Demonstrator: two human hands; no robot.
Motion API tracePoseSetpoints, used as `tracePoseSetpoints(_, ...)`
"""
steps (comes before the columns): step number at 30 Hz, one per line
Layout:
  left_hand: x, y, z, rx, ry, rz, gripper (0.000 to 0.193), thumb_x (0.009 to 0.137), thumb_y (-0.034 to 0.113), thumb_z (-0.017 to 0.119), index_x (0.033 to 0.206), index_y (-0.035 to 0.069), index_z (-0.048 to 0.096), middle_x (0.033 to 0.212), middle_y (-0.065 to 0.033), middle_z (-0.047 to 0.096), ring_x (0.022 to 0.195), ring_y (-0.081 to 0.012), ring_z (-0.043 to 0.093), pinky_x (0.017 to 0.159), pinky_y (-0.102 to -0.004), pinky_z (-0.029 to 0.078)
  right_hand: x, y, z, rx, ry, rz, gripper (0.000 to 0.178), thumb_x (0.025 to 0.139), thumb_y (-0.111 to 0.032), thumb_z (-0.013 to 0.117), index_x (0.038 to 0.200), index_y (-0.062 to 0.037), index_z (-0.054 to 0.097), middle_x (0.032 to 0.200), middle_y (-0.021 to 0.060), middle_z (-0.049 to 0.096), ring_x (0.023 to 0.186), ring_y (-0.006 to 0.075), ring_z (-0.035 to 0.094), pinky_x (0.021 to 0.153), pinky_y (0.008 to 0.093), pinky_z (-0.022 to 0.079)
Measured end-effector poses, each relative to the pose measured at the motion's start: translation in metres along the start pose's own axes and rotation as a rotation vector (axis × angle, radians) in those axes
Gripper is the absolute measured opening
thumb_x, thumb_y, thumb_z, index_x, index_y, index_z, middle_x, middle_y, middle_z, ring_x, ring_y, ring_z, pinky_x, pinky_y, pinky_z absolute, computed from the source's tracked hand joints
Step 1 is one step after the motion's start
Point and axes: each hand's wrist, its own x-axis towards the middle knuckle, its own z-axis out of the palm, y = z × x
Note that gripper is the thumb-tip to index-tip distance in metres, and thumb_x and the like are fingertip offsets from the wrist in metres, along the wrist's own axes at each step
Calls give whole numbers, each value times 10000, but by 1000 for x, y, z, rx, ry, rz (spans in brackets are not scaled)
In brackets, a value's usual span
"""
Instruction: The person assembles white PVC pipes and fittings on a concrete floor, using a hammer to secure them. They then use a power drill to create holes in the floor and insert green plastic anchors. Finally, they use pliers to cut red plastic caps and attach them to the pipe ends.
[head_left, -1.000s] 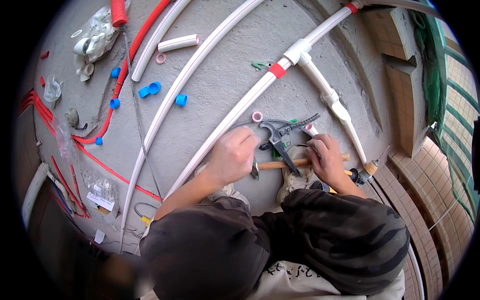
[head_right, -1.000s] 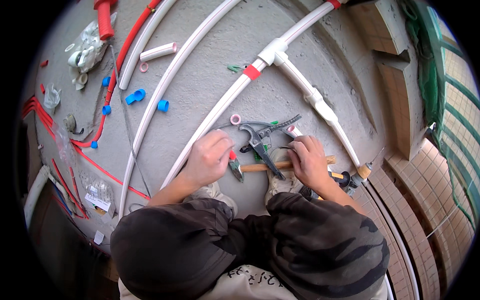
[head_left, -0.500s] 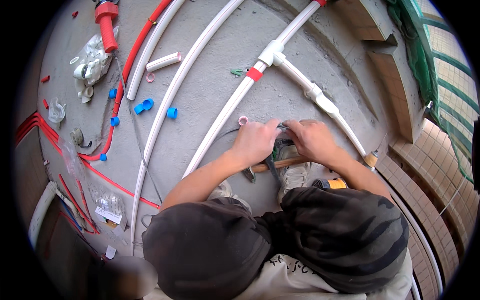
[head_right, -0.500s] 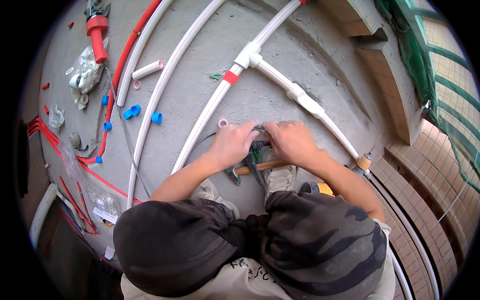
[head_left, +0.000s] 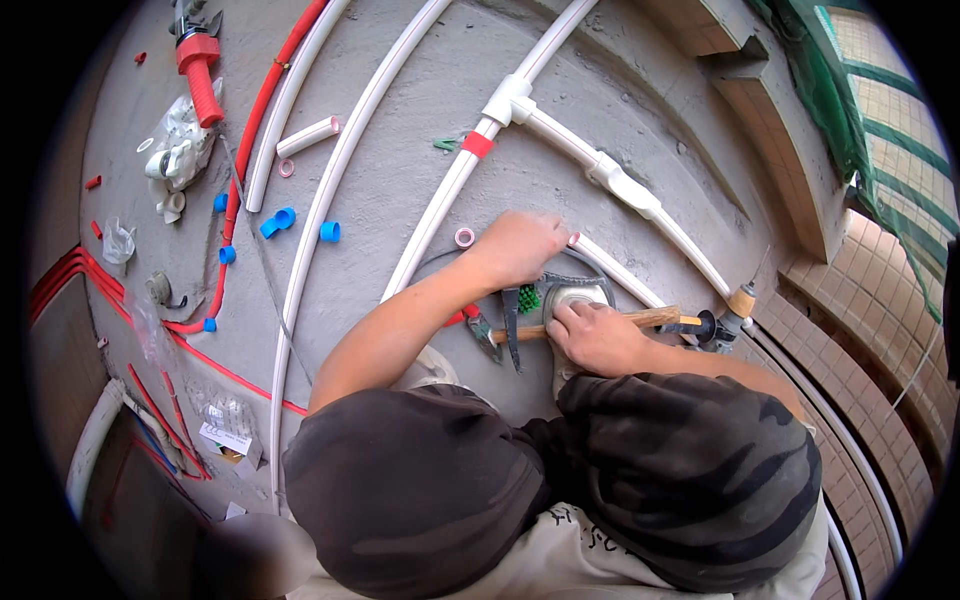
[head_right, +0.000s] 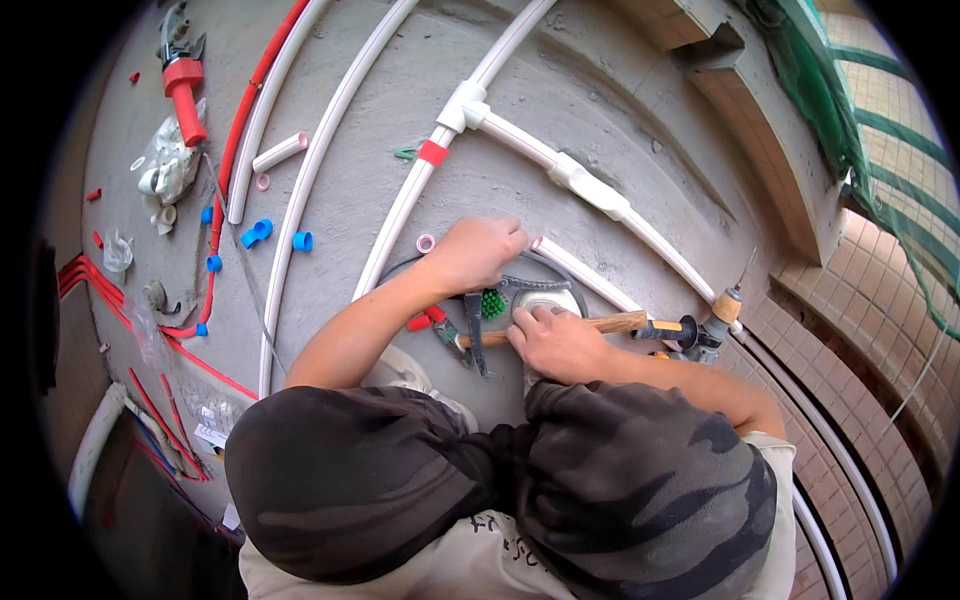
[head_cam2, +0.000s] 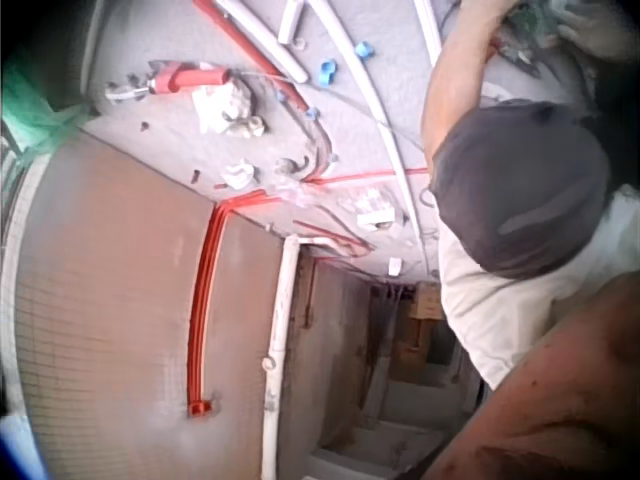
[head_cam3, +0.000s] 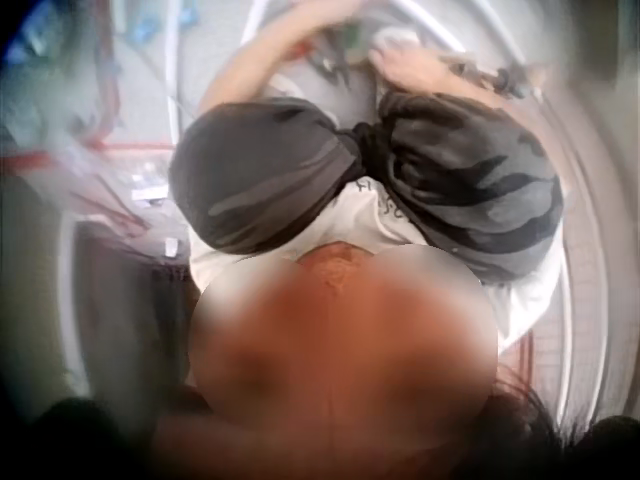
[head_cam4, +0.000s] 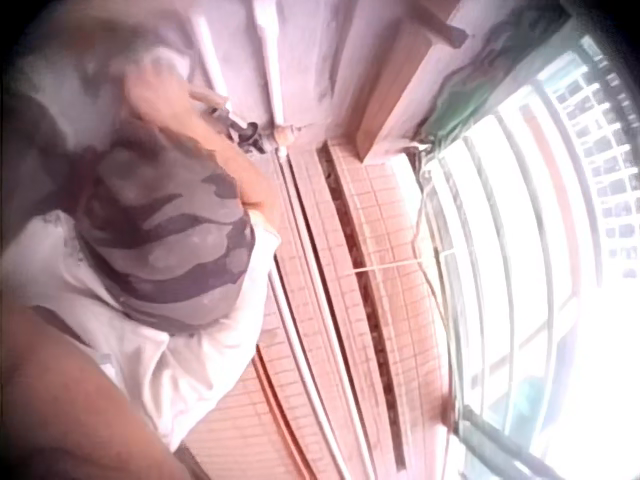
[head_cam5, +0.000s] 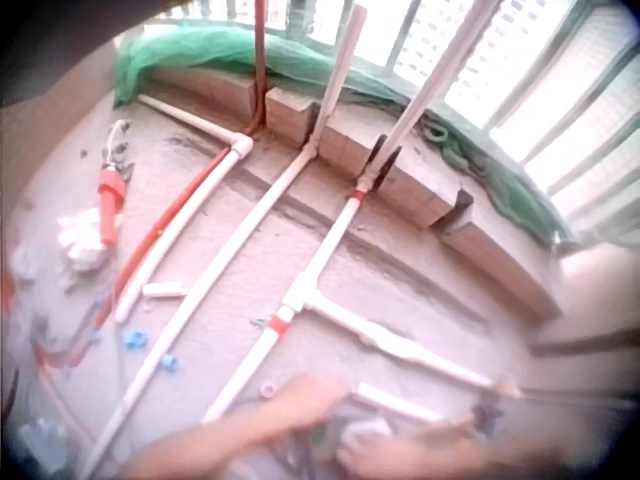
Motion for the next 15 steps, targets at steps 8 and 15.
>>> tracePoseSetpoints(8, -22, -8, -4, -392, 213, -131, 240, 825, 119, 744, 1034, 32, 665, 841, -160, 678, 805, -363, 679, 748, -472, 546, -40, 33, -50, 435, -461, 187, 401, 909, -402, 740, 856, -15, 649, 791, 206, 703, 801, 433, 696, 733, 533, 549)
tracePoseSetpoints(15, -9, 2, 10, -18, 181, -139, 111, 806, 99, 698, 896, 48, 659, 881, -191, 672, 842, -375, 706, 705, -500, 548, -105, 45, -36, 160, -200, 284, 180, 869, -236, 677, 944, -81, 624, 821, 128, 664, 721, 369, 694, 600, 515, 528)
